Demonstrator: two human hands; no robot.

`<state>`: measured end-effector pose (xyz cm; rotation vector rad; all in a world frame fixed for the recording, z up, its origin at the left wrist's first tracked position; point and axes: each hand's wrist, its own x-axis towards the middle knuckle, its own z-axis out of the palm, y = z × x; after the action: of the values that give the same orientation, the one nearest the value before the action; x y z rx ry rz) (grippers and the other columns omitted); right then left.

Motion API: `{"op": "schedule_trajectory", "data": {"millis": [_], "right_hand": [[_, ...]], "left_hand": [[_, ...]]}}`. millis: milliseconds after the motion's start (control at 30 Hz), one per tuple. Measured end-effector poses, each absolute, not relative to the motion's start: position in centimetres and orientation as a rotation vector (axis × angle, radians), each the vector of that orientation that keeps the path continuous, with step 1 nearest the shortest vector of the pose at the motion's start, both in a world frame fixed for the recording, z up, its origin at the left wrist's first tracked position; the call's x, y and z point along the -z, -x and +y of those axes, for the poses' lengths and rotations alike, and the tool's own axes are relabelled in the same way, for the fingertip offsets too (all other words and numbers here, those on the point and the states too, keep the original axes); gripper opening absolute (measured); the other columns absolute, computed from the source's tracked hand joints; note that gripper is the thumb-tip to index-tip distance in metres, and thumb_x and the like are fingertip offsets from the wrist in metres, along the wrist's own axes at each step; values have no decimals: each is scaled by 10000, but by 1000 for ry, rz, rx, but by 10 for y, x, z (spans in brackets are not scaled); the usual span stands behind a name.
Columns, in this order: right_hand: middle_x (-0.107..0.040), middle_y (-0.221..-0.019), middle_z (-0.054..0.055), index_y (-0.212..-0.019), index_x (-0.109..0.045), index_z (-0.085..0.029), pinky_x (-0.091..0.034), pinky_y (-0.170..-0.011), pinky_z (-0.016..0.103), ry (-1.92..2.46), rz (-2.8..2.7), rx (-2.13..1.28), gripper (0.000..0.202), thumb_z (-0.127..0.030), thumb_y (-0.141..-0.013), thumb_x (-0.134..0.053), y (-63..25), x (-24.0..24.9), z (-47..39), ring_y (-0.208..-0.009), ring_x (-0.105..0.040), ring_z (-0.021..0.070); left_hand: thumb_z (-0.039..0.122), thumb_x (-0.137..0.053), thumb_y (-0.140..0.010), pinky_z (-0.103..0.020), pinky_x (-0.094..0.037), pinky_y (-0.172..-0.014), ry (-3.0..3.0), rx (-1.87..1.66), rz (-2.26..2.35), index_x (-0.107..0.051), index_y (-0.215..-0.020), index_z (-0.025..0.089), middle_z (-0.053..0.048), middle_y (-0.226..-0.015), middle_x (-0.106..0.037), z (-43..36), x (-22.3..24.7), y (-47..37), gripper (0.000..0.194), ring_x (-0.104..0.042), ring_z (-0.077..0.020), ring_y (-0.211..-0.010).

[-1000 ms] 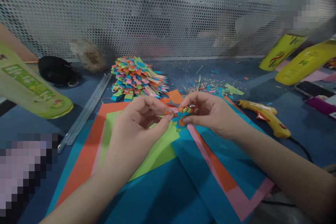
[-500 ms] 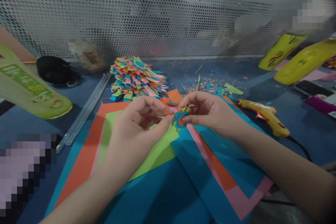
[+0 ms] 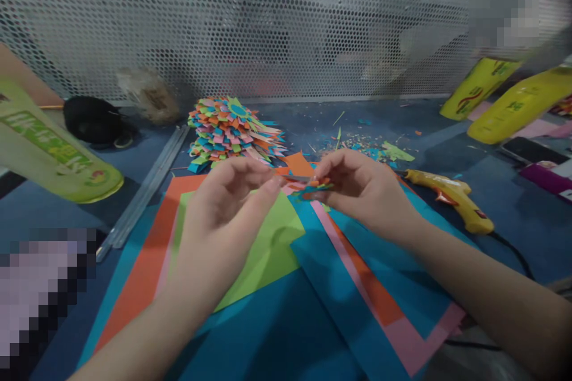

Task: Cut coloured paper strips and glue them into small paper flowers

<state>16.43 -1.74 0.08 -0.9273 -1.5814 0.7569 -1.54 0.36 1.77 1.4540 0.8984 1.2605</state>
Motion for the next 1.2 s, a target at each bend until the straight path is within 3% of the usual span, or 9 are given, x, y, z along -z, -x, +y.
{"op": "schedule_trajectory", "data": {"millis": [133,233,567,800,967,1200], "right_hand": [[-586,-878,35,-846,-513,-177,-473,-867,374,806,-2041,29,133,-48,-817,-495,-170,1,-20,-920,-551,152],[-587,-949,63,-888,-512,-165,-458,-910,409,652,-2197,276,106,-76,-854,-467,-173,0,-21,-979,-537,171],[-593,-945,82,-847,-537,-149,-483,-911,360,623,-2287,418,272,-145,-934,-280,-171,-10,-26,-969,-564,184],[-585,-936,120,-850,-532,-89,-499,-883,387,525,-2291,529,169,-81,-889,-367,-169,-6,-24,-967,-561,220],[-592,-933,92,-863,-506,-134,-513,-866,378,530,-2268,585,146,-90,-893,-371,-169,-7,-25,-1022,-535,196],[-619,-907,108,-828,-527,-95,-523,-848,378,499,-2257,611,101,-69,-860,-436,-168,-8,-24,-969,-568,226]], "left_hand": [[343,-659,-679,-260,-428,-638,-1303,-1022,1001,-592,-815,205,3,-787,-619,12,-13,18,205,-591,-159,-779],[311,-654,-662,-256,-399,-592,-1193,-755,990,-603,-833,208,15,-721,-607,10,-7,15,206,-572,-136,-685],[164,-671,-622,-218,-408,-589,-1184,-859,845,-587,-891,185,29,-671,-614,4,-15,13,283,-555,-99,-629],[210,-694,-630,-186,-420,-609,-1253,-840,896,-560,-888,173,28,-676,-601,2,-13,10,293,-550,-86,-650],[180,-678,-644,-161,-430,-605,-1232,-844,848,-557,-896,178,27,-687,-608,3,-12,12,280,-561,-79,-666],[165,-686,-648,-169,-454,-608,-1265,-878,832,-556,-920,175,27,-680,-603,4,-9,12,301,-559,-81,-655]]}}
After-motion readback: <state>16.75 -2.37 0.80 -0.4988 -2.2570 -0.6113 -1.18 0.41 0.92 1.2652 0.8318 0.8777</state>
